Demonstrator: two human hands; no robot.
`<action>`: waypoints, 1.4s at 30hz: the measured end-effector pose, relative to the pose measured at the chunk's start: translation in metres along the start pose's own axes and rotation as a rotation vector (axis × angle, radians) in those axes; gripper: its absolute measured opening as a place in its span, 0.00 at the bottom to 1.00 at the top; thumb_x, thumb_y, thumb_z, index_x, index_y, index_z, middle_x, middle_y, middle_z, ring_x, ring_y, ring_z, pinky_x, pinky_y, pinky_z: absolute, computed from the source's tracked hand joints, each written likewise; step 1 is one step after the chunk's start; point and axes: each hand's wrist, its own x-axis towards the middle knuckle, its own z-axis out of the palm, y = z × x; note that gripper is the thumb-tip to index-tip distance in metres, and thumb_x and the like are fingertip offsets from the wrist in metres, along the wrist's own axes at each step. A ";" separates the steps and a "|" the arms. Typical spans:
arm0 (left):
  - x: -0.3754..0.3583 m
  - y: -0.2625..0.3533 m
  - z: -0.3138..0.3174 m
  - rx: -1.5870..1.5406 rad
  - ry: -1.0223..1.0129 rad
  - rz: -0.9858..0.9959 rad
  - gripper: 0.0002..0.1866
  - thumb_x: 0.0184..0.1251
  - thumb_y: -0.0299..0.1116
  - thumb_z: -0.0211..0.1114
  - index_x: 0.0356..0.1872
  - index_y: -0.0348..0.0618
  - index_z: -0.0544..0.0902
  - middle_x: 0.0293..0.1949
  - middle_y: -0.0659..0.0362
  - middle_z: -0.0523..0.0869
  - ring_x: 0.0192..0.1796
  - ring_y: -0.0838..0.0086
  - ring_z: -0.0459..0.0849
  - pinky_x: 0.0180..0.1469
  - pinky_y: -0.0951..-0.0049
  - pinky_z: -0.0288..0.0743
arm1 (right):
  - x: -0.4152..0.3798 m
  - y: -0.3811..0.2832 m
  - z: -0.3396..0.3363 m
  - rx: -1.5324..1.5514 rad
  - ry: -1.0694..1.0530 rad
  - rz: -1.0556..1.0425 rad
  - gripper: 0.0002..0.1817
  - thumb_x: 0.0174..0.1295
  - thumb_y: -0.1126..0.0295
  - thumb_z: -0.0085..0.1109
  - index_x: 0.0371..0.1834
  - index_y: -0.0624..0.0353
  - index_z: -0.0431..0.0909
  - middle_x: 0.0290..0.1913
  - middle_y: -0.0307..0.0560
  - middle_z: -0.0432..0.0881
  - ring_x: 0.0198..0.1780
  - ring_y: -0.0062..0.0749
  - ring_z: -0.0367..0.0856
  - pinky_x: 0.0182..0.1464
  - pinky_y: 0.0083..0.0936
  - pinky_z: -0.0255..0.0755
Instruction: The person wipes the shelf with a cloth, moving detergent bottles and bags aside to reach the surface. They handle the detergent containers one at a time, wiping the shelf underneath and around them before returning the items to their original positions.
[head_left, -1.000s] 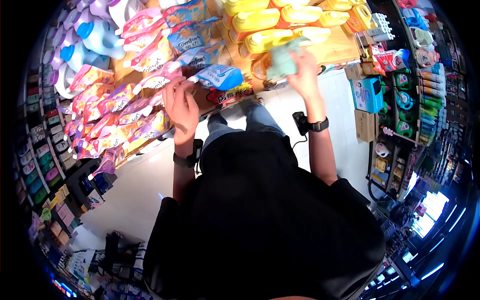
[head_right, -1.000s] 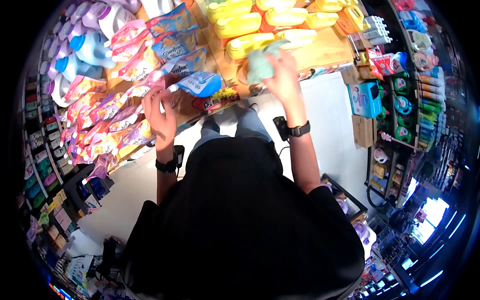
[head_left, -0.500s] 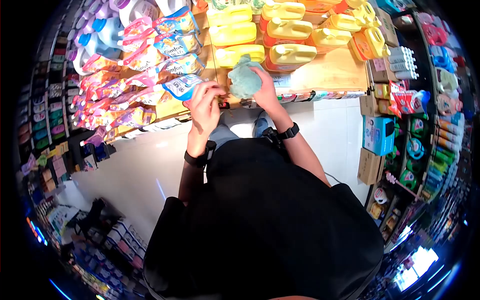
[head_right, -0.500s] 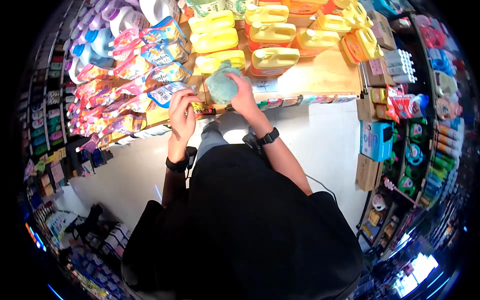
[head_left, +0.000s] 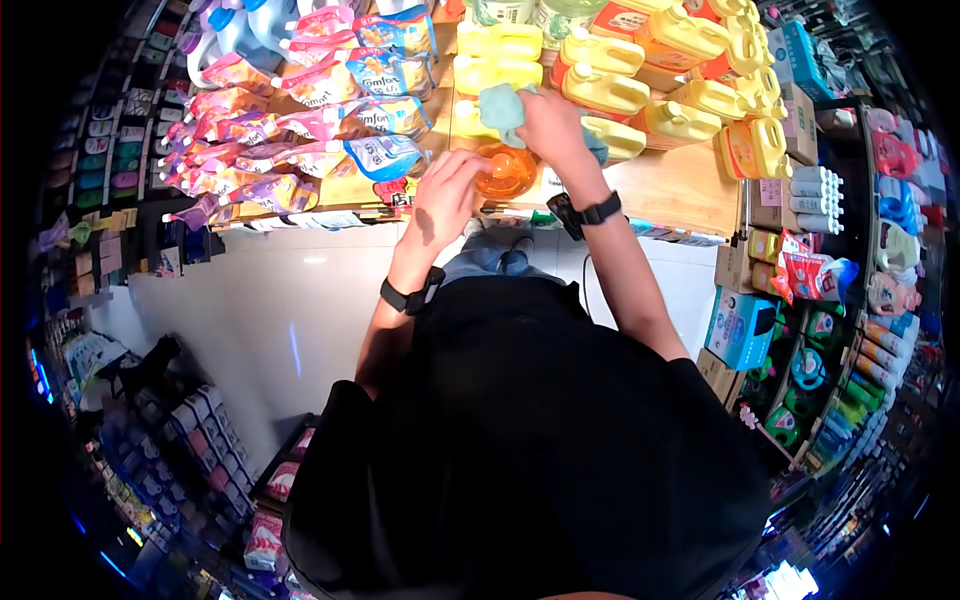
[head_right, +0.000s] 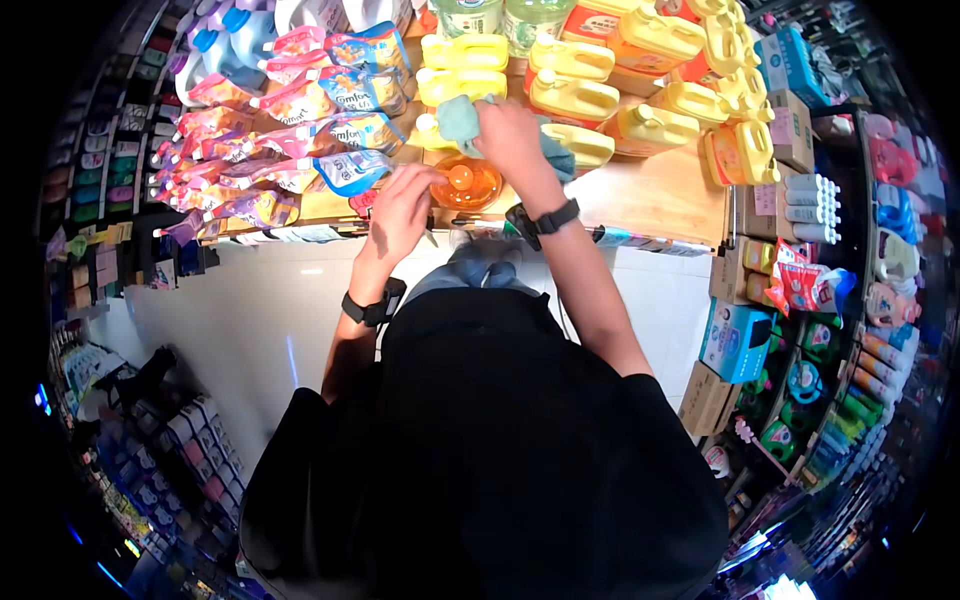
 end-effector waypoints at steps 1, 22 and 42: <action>0.003 -0.002 0.004 -0.018 -0.030 -0.004 0.15 0.58 0.15 0.58 0.46 0.39 0.81 0.47 0.53 0.81 0.52 0.55 0.79 0.54 0.61 0.74 | 0.004 0.001 0.002 0.033 -0.016 0.032 0.17 0.48 0.73 0.63 0.44 0.57 0.83 0.44 0.55 0.85 0.48 0.55 0.83 0.49 0.46 0.77; 0.011 -0.035 0.045 -0.190 -0.158 0.001 0.17 0.63 0.26 0.64 0.54 0.45 0.82 0.52 0.59 0.80 0.59 0.61 0.75 0.60 0.59 0.67 | 0.010 0.016 0.015 0.337 -0.065 0.220 0.20 0.48 0.77 0.59 0.48 0.58 0.83 0.35 0.64 0.84 0.43 0.60 0.84 0.46 0.39 0.78; 0.024 0.034 0.068 -0.016 0.234 -0.006 0.10 0.49 0.18 0.59 0.32 0.41 0.83 0.43 0.56 0.84 0.47 0.58 0.81 0.50 0.61 0.73 | -0.140 0.202 -0.115 0.336 0.791 0.524 0.38 0.50 0.82 0.55 0.71 0.66 0.61 0.61 0.56 0.76 0.63 0.41 0.75 0.67 0.31 0.67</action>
